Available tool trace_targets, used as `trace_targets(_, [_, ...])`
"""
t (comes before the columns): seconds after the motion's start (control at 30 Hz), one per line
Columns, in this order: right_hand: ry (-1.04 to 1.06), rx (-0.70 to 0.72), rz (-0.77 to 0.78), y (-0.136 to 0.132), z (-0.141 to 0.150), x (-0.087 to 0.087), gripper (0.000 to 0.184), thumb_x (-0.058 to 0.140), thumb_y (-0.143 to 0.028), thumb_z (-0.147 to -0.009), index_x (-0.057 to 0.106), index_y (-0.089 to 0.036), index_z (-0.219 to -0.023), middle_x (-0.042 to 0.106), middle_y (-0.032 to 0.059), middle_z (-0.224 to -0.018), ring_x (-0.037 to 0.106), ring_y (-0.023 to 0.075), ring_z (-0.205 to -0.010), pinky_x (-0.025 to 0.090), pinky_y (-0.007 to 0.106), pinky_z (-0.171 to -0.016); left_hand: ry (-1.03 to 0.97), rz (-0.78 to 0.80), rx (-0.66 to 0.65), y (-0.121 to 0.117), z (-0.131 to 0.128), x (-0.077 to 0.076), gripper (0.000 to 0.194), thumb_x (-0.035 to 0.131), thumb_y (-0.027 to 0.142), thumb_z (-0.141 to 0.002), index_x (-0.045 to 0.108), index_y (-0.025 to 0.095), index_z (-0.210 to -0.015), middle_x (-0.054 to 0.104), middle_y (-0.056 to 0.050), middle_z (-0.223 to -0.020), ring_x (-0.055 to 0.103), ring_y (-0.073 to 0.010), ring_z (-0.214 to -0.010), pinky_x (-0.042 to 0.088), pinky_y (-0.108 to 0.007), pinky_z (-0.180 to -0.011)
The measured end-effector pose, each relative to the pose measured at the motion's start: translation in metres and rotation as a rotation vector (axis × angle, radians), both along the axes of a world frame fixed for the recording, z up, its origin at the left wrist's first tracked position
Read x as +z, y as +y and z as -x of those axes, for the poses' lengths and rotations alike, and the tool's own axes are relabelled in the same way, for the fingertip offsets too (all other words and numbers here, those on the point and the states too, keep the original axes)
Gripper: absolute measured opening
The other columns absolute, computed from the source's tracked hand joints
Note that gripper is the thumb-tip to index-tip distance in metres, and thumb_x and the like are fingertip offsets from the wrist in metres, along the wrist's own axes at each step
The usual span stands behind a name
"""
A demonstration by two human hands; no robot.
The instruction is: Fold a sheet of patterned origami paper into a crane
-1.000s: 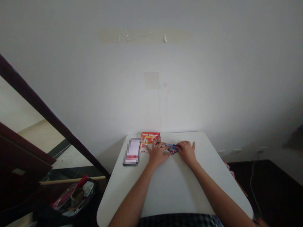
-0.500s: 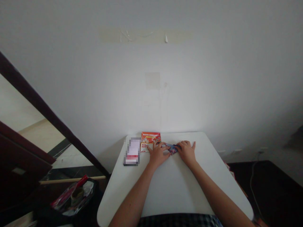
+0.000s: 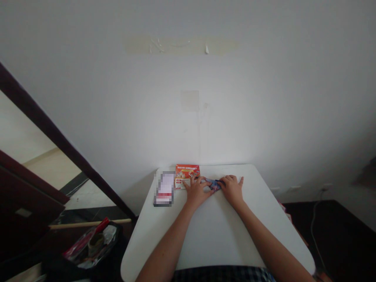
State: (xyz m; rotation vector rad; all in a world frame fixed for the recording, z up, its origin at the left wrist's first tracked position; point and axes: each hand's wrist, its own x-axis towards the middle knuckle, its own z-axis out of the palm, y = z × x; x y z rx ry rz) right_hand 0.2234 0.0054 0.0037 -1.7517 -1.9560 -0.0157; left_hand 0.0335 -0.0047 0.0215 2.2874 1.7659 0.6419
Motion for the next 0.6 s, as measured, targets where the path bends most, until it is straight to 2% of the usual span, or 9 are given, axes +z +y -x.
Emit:
trace_targets(0.27, [0.032, -0.098, 0.113, 0.0020, 0.0017, 0.0059, 0.025, 0.049, -0.039, -0.095, 0.070, -0.028, -0.104, 0.068, 0.0053, -0.112, 0.047, 0.0272, -0.119, 0.002, 0.073, -0.110, 0.028, -0.066, 0.060, -0.0058, -0.0100, -0.0004, 0.032, 0.065, 0.061, -0.080, 0.072, 0.043, -0.106, 0.060, 0.001, -0.131, 0.033, -0.0360, -0.135, 0.000, -0.079, -0.109])
trace_targets(0.6, [0.020, -0.080, 0.094, 0.0014, -0.0009, 0.0093, 0.028, 0.044, -0.039, -0.099, 0.070, -0.029, -0.100, 0.070, 0.0033, -0.107, 0.048, 0.0258, -0.115, 0.001, 0.072, -0.110, 0.059, -0.053, 0.068, -0.0087, -0.0097, 0.0016, 0.034, 0.061, 0.062, -0.083, 0.070, 0.044, -0.110, 0.058, 0.001, -0.134, 0.032, -0.0344, -0.135, 0.001, -0.077, -0.111])
